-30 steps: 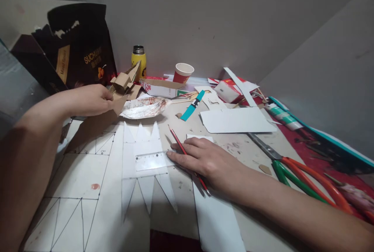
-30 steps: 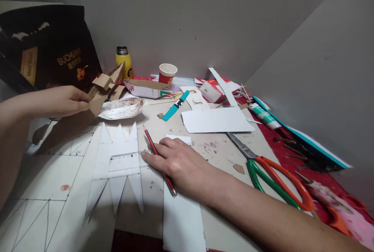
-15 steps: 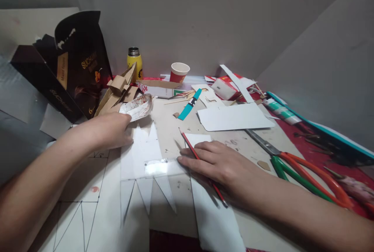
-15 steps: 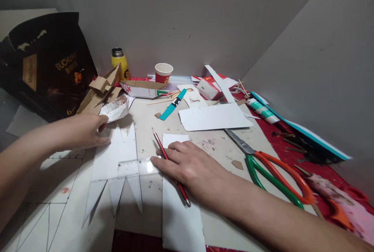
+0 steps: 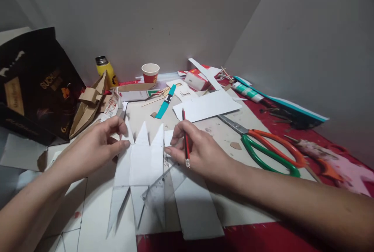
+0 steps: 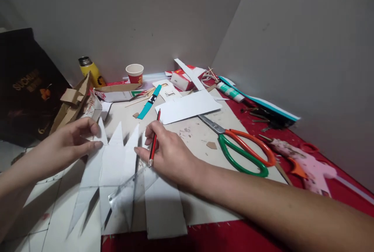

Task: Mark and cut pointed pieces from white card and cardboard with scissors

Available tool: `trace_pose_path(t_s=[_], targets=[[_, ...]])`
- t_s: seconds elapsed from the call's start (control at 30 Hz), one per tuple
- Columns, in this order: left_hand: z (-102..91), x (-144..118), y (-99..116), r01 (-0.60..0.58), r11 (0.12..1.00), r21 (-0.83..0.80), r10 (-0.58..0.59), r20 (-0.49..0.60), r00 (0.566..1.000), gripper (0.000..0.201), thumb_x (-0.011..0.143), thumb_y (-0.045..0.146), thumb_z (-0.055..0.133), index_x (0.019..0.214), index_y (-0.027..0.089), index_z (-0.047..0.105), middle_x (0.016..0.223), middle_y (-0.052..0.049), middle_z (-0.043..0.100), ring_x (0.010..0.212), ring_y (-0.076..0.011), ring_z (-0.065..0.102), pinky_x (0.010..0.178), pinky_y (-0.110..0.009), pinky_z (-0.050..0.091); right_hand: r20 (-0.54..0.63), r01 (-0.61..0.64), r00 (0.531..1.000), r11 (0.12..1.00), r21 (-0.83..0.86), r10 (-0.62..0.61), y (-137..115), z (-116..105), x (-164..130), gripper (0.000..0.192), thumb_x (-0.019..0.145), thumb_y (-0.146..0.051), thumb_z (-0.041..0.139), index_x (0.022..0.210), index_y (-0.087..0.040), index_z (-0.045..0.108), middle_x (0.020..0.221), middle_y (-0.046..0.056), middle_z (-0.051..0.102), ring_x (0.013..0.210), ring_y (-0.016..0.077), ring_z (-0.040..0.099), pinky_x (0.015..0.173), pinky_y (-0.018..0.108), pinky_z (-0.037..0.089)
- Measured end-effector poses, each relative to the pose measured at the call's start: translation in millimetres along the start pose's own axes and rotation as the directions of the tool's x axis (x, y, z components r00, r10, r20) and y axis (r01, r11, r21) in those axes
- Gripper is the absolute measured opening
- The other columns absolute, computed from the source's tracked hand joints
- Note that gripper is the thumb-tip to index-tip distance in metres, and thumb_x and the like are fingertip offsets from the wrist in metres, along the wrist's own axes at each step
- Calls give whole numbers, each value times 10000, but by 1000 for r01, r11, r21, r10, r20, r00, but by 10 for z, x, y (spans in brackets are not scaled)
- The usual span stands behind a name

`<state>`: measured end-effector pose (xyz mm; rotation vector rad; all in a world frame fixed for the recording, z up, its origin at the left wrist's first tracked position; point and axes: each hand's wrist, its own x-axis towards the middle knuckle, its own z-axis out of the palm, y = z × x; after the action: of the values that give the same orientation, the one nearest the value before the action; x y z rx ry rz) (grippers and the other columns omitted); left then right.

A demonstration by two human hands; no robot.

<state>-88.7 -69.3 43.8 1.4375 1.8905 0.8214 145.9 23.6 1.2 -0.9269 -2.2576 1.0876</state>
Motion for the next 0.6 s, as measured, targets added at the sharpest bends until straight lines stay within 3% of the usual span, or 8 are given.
trace_pose_path(t_s=[0.1, 0.23, 0.4, 0.6], targets=[[63, 5, 58, 2, 995, -95, 2, 43, 999, 183, 831, 275, 645, 838, 256, 462, 685, 88, 481, 531, -108, 508, 497, -238, 427, 7, -37, 999, 996, 85, 37, -8, 51, 13, 234, 782, -239, 654, 843, -233, 428, 694, -20, 601, 609, 163, 567, 590, 301, 440], [177, 22, 64, 26, 992, -124, -30, -29, 999, 224, 797, 240, 648, 821, 252, 426, 688, 93, 462, 507, -88, 450, 472, -219, 375, 23, -21, 1000, 994, 103, 19, 15, 114, 62, 261, 763, -172, 638, 828, -240, 395, 723, -29, 596, 615, 152, 557, 588, 288, 418], [332, 35, -75, 95, 995, -32, -96, -27, 995, 233, 759, 223, 626, 857, 266, 419, 636, 99, 445, 444, -104, 435, 440, -236, 324, 73, -33, 997, 995, 93, 26, 63, 169, 137, 272, 724, -96, 589, 789, -245, 371, 658, -63, 527, 587, 136, 514, 563, 270, 395], [453, 14, -132, 42, 984, 172, -32, -60, 998, 229, 749, 210, 590, 902, 262, 428, 710, 75, 464, 552, -137, 477, 530, -260, 342, 117, -7, 993, 999, 33, 3, 24, 255, 140, 290, 711, -78, 567, 834, -249, 367, 642, -72, 498, 550, 129, 480, 528, 250, 369]])
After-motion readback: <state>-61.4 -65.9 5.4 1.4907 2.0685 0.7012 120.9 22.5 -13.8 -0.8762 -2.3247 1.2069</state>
